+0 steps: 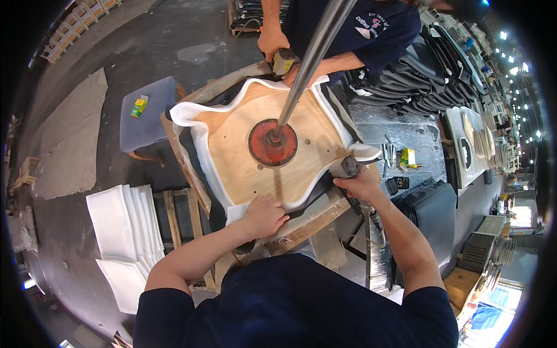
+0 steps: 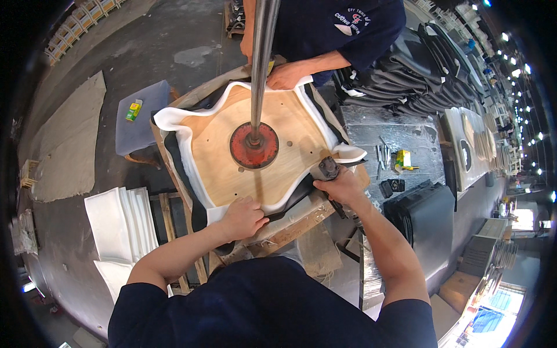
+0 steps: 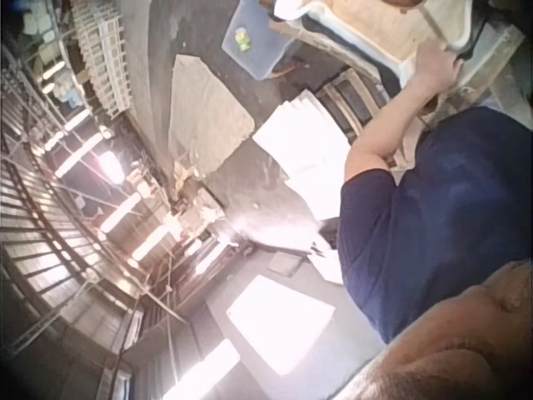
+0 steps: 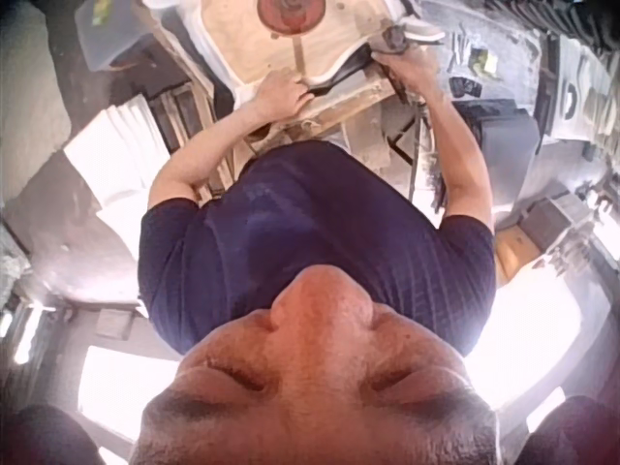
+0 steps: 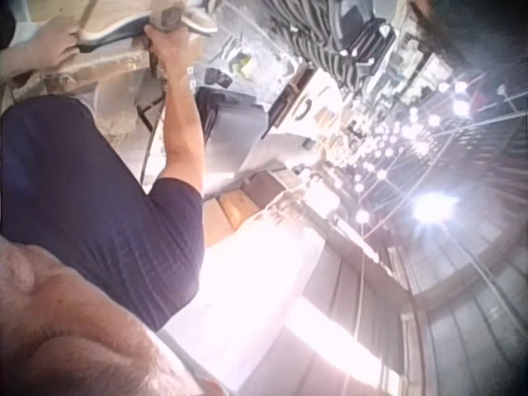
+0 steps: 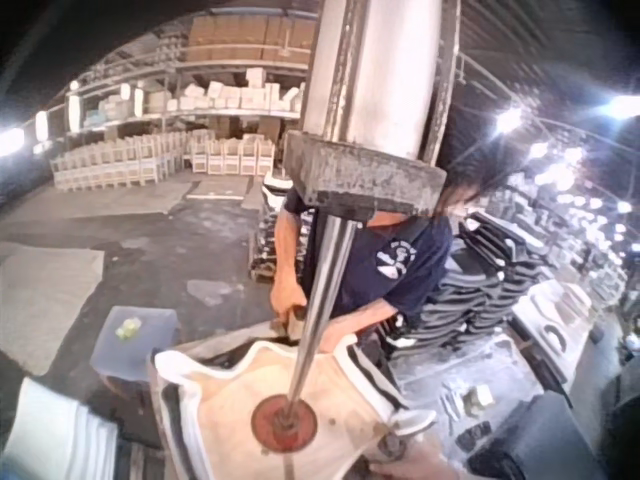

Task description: The person stretches white fabric over a chair seat base, aligns it, and uses a staple gun to secure the fabric around the edges. A coworker assists by applying adhesive and smoothing the fabric. The person repeats the process on a second seat, handling fabric, adhesive, and the staple gun throughout.

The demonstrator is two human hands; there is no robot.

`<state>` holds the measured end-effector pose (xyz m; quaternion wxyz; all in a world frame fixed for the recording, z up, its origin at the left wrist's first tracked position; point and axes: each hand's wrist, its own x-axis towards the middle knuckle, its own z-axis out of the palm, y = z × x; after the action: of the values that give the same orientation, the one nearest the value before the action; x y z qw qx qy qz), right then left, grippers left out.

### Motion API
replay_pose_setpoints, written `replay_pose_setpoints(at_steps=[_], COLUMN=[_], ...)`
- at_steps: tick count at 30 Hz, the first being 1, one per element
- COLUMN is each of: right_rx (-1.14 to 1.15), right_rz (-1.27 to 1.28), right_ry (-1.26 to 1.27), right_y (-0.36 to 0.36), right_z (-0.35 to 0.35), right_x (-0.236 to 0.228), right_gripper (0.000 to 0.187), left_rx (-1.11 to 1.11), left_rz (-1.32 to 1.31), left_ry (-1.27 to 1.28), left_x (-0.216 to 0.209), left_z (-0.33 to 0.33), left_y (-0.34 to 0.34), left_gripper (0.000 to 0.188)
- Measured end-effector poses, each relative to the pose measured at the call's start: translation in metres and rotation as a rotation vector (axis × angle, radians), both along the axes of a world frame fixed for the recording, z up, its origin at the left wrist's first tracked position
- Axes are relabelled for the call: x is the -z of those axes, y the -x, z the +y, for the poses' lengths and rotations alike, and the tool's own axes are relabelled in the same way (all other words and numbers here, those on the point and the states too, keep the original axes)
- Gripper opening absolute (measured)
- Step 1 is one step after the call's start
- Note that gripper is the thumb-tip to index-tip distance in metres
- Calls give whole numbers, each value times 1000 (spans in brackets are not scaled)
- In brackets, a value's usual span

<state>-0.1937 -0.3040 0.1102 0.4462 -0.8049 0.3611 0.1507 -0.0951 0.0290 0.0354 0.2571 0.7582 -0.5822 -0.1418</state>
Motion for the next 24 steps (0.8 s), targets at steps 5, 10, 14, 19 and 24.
replay_pose_setpoints(at_steps=[5, 10, 14, 19, 24], right_rx=[18, 1, 30, 134, 152], right_rz=[11, -3, 10, -126, -147], right_ry=[18, 40, 77, -140, -374], right_y=[3, -3, -2, 33, 46], right_z=[0, 12, 18, 49, 125], right_x=[4, -6, -13, -29, -34], right_gripper=[44, 44, 40, 34, 35], left_rx=[-68, -124, -199, -395, -507], left_rz=[124, 144, 156, 145, 131], left_ry=[259, 318, 353, 215, 113], left_x=[8, 16, 17, 17, 21], left_z=[3, 7, 4, -2, -5], left_y=[1, 6, 10, 12, 16], left_gripper=[36, 32, 34, 28, 29])
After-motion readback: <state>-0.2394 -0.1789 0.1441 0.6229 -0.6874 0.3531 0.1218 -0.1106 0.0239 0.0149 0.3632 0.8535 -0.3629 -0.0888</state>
